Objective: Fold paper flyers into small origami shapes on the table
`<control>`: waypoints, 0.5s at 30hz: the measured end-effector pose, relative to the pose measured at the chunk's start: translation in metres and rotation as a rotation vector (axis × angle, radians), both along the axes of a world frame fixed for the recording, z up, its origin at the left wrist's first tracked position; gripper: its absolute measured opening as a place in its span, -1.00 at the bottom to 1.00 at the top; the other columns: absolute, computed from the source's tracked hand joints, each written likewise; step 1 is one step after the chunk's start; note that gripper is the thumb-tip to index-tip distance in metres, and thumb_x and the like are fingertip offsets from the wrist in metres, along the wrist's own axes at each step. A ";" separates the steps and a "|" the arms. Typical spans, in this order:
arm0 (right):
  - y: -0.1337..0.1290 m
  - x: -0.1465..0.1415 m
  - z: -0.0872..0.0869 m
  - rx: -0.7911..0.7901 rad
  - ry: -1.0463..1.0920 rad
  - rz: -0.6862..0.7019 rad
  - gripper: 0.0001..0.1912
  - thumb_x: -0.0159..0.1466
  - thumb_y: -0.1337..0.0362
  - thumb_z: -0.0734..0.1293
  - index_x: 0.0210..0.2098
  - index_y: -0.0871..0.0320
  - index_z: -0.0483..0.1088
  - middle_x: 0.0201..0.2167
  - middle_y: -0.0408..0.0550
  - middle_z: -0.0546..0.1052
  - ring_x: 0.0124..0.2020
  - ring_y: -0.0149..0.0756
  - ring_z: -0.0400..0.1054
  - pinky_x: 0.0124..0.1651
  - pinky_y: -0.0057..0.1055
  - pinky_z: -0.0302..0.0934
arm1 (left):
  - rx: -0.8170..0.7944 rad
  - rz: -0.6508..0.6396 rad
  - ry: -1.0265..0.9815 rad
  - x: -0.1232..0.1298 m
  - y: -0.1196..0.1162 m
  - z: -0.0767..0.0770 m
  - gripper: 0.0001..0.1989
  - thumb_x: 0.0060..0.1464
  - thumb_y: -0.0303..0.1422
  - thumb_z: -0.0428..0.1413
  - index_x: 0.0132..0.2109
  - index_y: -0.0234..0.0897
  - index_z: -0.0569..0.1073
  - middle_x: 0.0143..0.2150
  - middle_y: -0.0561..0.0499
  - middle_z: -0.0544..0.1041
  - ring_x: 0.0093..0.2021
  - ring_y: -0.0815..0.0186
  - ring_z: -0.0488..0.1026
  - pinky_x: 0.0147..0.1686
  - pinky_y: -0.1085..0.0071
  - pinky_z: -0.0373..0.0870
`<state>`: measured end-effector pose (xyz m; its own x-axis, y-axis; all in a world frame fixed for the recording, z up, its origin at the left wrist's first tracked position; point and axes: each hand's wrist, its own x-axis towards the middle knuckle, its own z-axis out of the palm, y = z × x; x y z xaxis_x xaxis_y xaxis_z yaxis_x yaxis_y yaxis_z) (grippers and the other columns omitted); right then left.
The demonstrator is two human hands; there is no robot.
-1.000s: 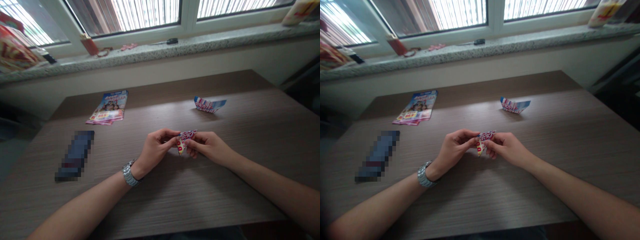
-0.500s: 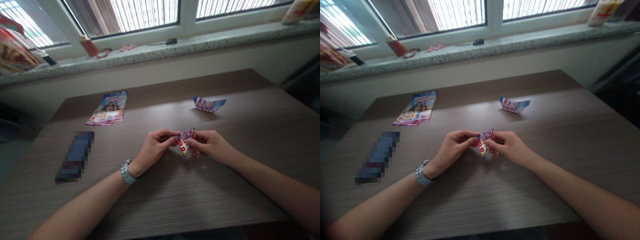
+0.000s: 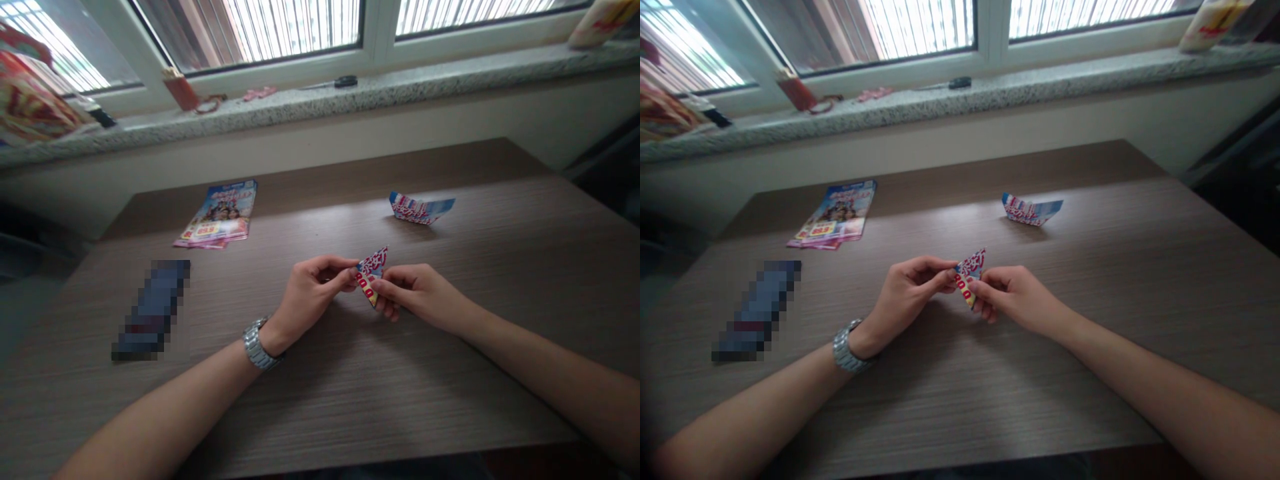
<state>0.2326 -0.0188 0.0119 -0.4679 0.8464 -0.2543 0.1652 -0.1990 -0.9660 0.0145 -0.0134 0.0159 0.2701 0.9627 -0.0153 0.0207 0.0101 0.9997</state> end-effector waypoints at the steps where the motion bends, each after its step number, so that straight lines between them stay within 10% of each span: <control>1: 0.000 0.000 0.000 0.000 -0.003 -0.002 -0.49 0.23 -0.17 0.40 -0.44 0.19 0.46 -0.52 -0.08 0.55 -0.55 -0.41 0.41 -0.48 -0.47 0.36 | -0.005 -0.003 -0.005 0.000 0.000 0.000 -0.75 0.13 -0.29 0.33 -0.10 -0.36 0.64 -0.28 -0.06 0.68 -0.32 0.38 0.62 -0.25 0.53 0.60; 15: -0.002 0.000 -0.001 0.066 -0.016 0.042 -0.48 0.29 -0.19 0.34 -0.44 0.17 0.44 -0.55 -0.11 0.52 -0.57 -0.43 0.34 -0.50 -0.47 0.25 | 0.010 0.020 -0.030 0.001 0.001 0.000 -0.74 0.12 -0.26 0.33 -0.10 -0.35 0.63 -0.24 -0.06 0.69 -0.33 0.36 0.64 -0.23 0.48 0.65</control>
<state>0.2327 -0.0212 0.0110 -0.4996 0.8413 -0.2064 0.1877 -0.1274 -0.9739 0.0153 -0.0125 0.0156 0.2513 0.9679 0.0023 -0.0094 0.0000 1.0000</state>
